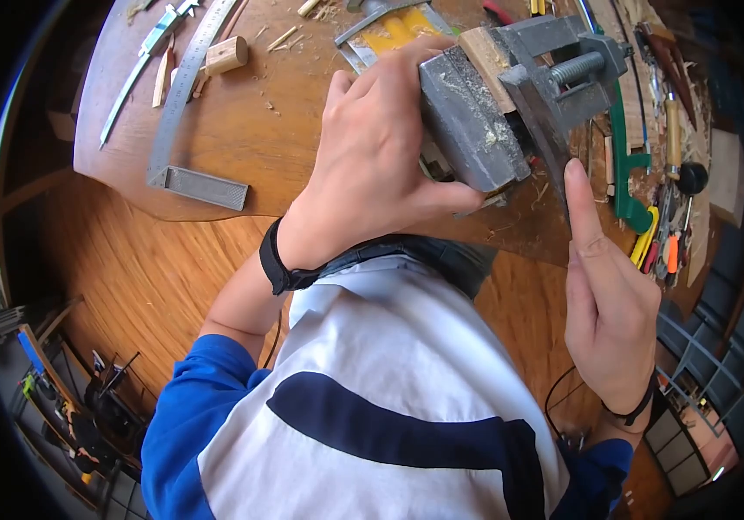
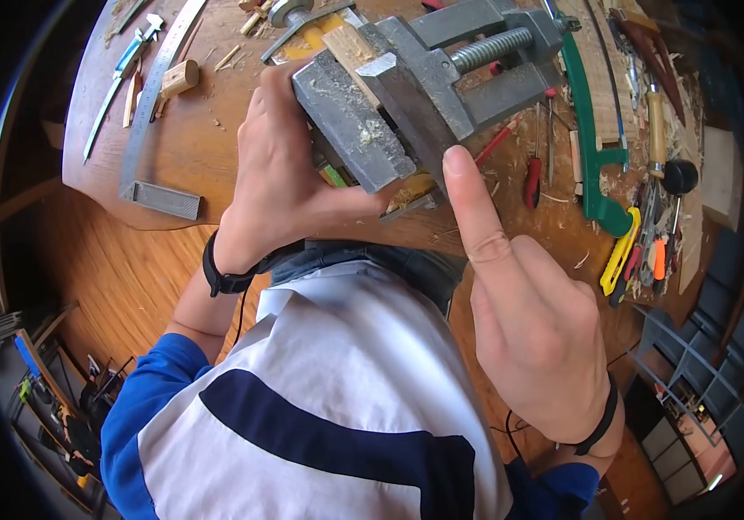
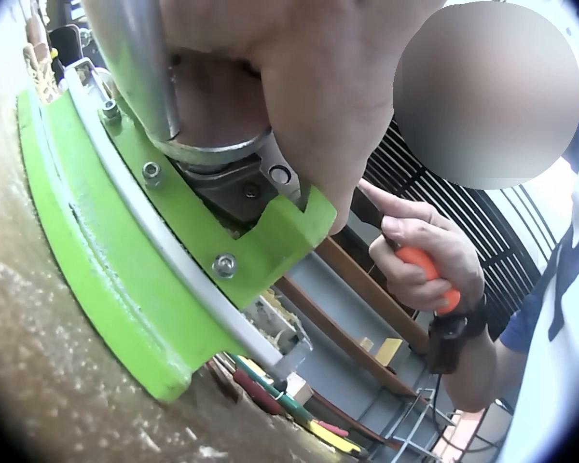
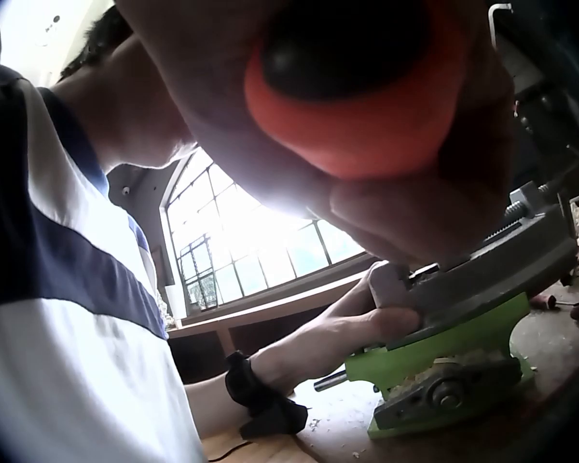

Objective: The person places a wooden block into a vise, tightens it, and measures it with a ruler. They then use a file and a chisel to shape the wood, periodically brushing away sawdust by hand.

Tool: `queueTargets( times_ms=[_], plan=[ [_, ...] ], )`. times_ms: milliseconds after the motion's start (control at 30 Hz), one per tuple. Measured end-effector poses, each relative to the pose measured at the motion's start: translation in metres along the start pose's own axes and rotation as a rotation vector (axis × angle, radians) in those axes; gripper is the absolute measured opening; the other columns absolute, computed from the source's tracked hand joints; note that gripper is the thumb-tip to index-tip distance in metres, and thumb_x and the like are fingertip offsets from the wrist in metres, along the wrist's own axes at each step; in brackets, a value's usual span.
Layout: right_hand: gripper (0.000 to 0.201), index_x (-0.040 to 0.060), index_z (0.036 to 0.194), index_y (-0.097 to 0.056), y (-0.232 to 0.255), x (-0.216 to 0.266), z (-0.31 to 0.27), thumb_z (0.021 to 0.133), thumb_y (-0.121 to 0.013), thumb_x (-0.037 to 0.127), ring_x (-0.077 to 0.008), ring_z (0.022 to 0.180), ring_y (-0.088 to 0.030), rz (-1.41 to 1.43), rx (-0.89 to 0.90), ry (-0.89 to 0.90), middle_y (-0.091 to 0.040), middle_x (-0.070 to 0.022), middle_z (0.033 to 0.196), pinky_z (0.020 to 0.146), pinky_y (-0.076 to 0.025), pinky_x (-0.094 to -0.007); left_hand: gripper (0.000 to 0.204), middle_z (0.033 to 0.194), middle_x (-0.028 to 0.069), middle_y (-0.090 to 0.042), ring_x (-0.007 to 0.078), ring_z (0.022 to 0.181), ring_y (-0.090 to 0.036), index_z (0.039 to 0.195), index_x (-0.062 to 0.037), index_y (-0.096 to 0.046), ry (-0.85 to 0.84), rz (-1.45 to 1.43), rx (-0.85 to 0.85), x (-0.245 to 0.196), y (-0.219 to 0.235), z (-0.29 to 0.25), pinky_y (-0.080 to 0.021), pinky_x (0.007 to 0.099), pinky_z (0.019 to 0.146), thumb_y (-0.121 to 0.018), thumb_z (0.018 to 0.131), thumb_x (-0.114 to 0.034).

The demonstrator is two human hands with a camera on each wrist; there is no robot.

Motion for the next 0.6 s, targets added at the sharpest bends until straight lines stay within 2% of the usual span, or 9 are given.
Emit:
queueTargets(
  times_ms=[67,167,367,600],
  plan=[
    [0.064,0.0024,0.147,-0.043,0.001,0.002,0.001,0.086,-0.05,-0.017,-0.0222,0.058,-0.049,0.013,0.003,-0.016,-0.055,-0.019,0.077,0.061,-0.044,-0.0263,0.102,0.106,0.011,-0.059,0.0282,0.092,-0.061,0.131,-0.002,-0.046,0.007,0.02,0.009,-0.002,0.001,0.0,-0.038,0.0383,0.08,-0.087,0.046,-0.039],
    [0.064,0.0032,0.146,-0.044,0.004,0.003,0.001,0.086,-0.05,-0.016,-0.0225,0.057,-0.048,0.017,-0.002,-0.027,-0.054,-0.019,0.077,0.06,-0.044,-0.0266,0.095,0.104,0.0173,-0.061,0.0364,0.095,-0.061,0.127,0.0037,-0.041,0.036,0.045,0.076,-0.009,0.005,0.005,-0.044,0.0418,0.091,-0.087,0.052,-0.032],
    [0.063,0.0046,0.146,-0.044,0.003,0.0,-0.003,0.086,-0.05,-0.015,-0.0221,0.057,-0.045,0.016,0.018,-0.051,-0.049,-0.0164,0.072,0.058,-0.041,-0.0262,0.1,0.108,0.0134,-0.064,0.0299,0.098,-0.063,0.133,0.0015,-0.04,0.068,0.06,0.053,-0.012,0.005,0.006,-0.041,0.0389,0.091,-0.089,0.052,-0.034],
    [0.064,0.0039,0.146,-0.044,0.006,-0.001,-0.008,0.085,-0.049,-0.017,-0.022,0.057,-0.047,-0.02,0.03,-0.042,-0.052,-0.0167,0.073,0.062,-0.043,-0.0256,0.102,0.107,0.0135,-0.064,0.0303,0.098,-0.064,0.134,0.0016,-0.039,0.006,0.0,-0.054,-0.008,-0.001,0.003,-0.041,0.0404,0.092,-0.089,0.053,-0.034]
  ],
)
Point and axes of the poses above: each hand's wrist, its own z-axis towards the middle knuckle, its own y-axis out of the back of the hand, x = y × z, the point moved 4 cm from there along z, towards the middle knuckle
